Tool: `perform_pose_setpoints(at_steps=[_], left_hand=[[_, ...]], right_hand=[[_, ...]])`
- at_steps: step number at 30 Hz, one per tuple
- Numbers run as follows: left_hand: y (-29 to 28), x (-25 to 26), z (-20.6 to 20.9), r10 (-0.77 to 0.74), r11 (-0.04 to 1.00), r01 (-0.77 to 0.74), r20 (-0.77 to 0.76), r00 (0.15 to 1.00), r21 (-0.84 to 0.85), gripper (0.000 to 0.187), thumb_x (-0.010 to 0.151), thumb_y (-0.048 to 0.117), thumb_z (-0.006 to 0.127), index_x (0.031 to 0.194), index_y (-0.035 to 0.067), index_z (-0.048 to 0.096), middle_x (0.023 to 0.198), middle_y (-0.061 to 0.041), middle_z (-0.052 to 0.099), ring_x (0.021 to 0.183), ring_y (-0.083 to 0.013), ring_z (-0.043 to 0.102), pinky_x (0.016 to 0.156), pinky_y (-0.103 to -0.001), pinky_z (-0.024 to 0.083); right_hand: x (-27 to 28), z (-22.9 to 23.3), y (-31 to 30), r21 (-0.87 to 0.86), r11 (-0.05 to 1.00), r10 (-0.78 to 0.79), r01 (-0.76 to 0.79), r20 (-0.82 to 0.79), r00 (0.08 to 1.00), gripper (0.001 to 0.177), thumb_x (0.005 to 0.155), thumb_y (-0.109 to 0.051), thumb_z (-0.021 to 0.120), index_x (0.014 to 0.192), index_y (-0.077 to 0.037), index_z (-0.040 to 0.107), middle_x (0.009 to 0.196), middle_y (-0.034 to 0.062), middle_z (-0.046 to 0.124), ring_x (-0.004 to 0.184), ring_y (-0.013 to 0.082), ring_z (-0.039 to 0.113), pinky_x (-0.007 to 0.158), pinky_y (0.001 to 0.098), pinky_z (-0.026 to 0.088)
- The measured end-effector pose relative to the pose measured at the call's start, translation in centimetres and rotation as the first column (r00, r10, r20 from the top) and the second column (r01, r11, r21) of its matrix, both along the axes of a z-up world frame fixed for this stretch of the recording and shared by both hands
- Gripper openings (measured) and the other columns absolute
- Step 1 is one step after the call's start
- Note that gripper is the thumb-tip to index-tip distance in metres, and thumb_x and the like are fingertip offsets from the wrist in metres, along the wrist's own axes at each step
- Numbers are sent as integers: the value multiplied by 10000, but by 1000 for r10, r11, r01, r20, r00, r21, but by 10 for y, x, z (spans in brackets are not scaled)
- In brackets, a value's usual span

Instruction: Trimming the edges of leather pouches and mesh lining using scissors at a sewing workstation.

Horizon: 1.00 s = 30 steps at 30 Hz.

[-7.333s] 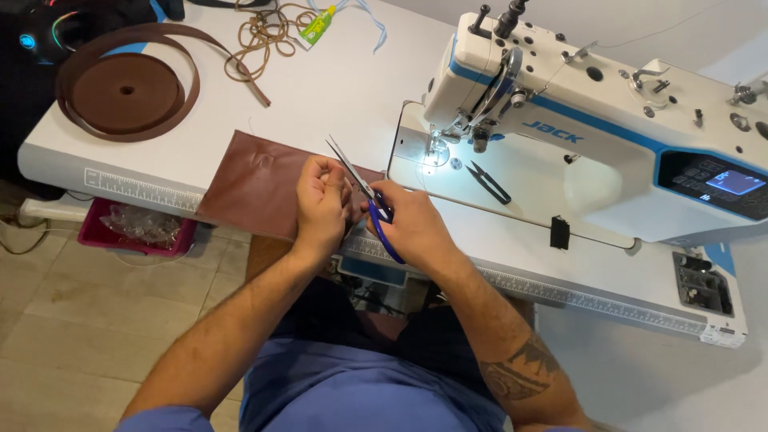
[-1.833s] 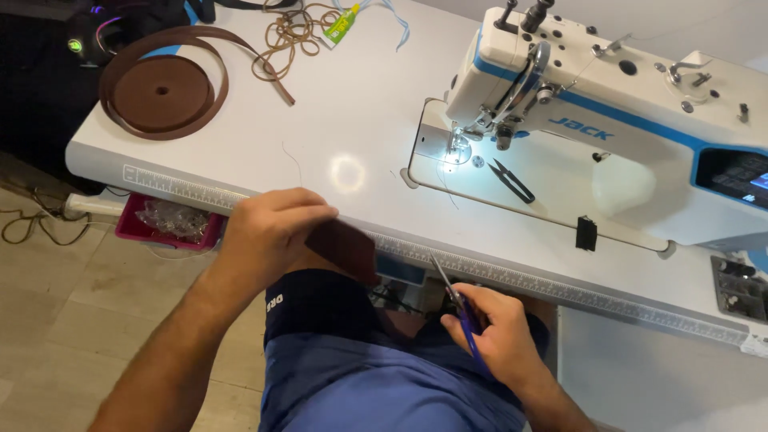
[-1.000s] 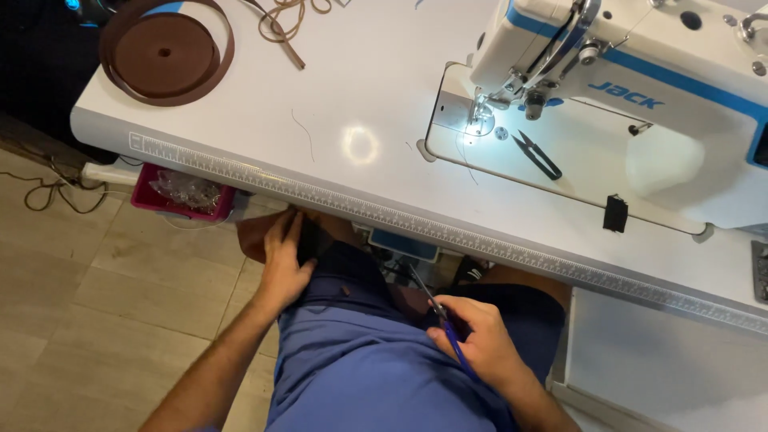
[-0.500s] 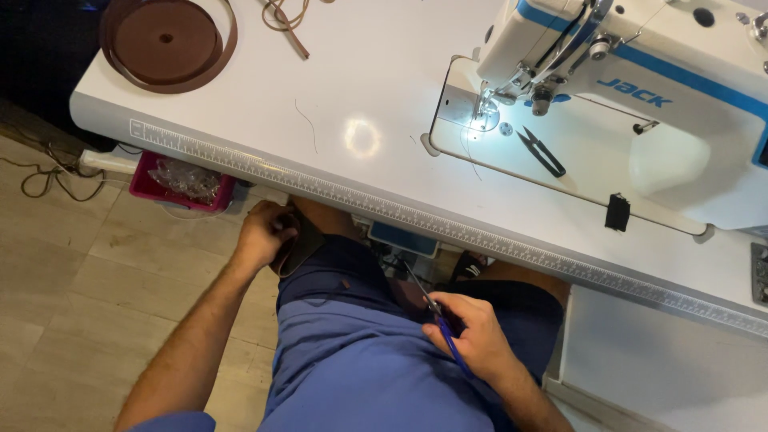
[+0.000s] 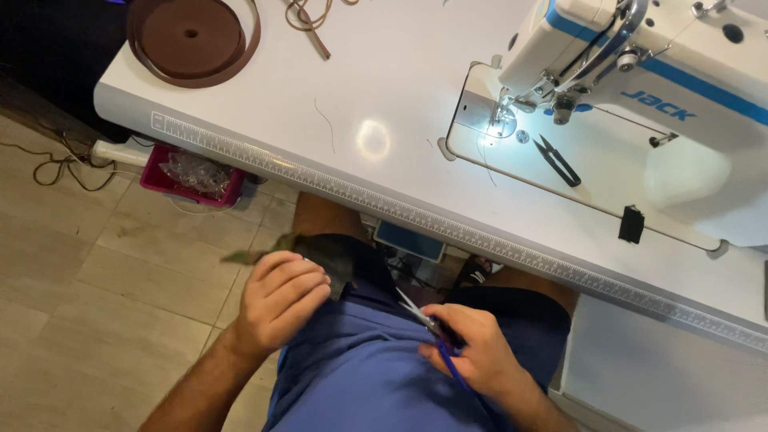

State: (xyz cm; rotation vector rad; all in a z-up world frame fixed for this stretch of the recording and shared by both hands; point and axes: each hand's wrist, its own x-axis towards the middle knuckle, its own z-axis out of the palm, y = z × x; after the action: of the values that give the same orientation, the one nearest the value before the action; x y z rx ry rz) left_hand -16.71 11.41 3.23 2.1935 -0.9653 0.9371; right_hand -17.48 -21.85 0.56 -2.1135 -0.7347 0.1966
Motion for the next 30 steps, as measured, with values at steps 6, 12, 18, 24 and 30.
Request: perform_pose_setpoints(at_steps=[6,12,18,24,30], left_hand=[[-18,5,-17,-208,970,213,53,977,-115,141,974,-91,591,1079,-67,500,961,-297,672,778,-384,690,645,-433,601],[-31,4,-36,0,967,-89,-348,937,-237,111,941,59,737,1023,27,669,953,-108,754,837,-259,749,765,-371,602],[-23,21,1,-29,780,-510,-835,549,-362,315,847,90,789,1099,128,604,868,-50,816,799,-116,790,764,-239,604],[-20,26,9,-50,749,-575,-894,445,-328,295,868,117,761,1114,166,605,879,-67,823,827,-104,792,719,-226,573],[-19,22,10,-27,784,-501,-828,560,-365,296,886,103,769,1105,132,573,879,-50,821,800,-103,773,805,-229,572]], right_hand=[[-6,9,1,-6,999,49,-49,26,998,432,835,-296,801,1178,-62,680,839,51,691,650,207,645,646,314,529],[-5,7,2,-59,998,-16,16,-4,1000,387,816,-271,804,1128,-77,684,834,37,695,649,192,631,636,307,507],[-5,6,6,-28,997,-79,78,-16,997,399,765,-227,817,1122,-92,704,831,4,707,632,158,596,609,286,489],[-9,-6,10,-6,996,-89,89,-53,995,398,797,-276,811,1126,-78,705,908,26,748,721,166,668,685,282,521],[-8,-3,16,-8,994,-105,105,-90,990,383,782,-258,809,1105,-75,716,879,23,742,674,156,636,623,279,503]])
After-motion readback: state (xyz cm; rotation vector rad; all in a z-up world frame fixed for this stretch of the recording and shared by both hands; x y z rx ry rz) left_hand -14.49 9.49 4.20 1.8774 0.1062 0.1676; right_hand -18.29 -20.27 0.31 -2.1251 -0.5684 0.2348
